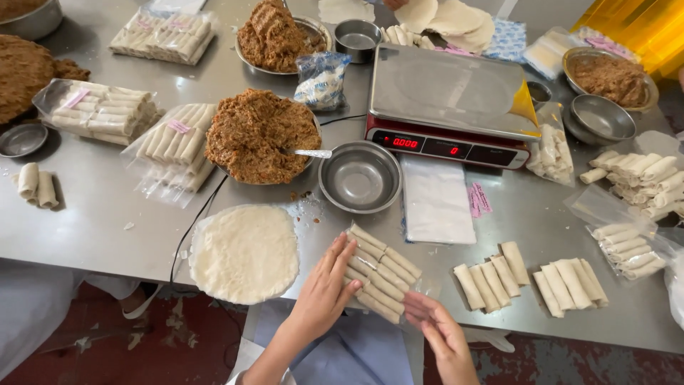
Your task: The person places prepared spring rolls into plastic bags by hand, weighs the bags on a digital scale, and seals them using small pink ties.
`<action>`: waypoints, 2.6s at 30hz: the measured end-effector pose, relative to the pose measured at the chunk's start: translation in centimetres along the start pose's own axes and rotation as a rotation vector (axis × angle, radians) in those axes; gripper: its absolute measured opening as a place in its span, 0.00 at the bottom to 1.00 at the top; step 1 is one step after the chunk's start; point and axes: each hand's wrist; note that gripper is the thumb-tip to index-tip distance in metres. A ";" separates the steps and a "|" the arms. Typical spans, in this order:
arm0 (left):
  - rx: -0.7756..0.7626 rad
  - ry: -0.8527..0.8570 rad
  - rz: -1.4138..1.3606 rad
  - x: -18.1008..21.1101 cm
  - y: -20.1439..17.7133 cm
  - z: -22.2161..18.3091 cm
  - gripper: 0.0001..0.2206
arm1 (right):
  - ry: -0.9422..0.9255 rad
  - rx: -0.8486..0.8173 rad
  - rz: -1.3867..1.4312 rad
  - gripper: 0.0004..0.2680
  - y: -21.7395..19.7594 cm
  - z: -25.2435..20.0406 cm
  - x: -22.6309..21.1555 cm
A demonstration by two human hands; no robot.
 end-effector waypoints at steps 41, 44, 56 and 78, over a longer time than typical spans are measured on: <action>0.054 0.409 0.169 2.0 1.9 -1.0 0.16 | 0.110 0.213 -0.316 0.22 2.0 3.1 -1.0; 0.039 0.426 0.244 1.3 2.8 -1.2 0.17 | 0.002 0.227 -0.393 0.21 2.4 3.4 -1.9; 0.028 0.388 0.249 1.1 3.1 -1.2 0.20 | -0.176 0.405 -0.412 0.14 2.6 2.9 -2.5; -0.007 0.343 0.239 1.1 3.4 -1.3 0.22 | -0.195 0.302 -0.854 0.27 -0.9 1.2 -1.1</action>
Point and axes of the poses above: each hand's wrist, its own z-axis towards the middle knuckle, its own y-axis out of the palm, x = y × z, and after that the axes turned 8 degrees about -z, right-handed
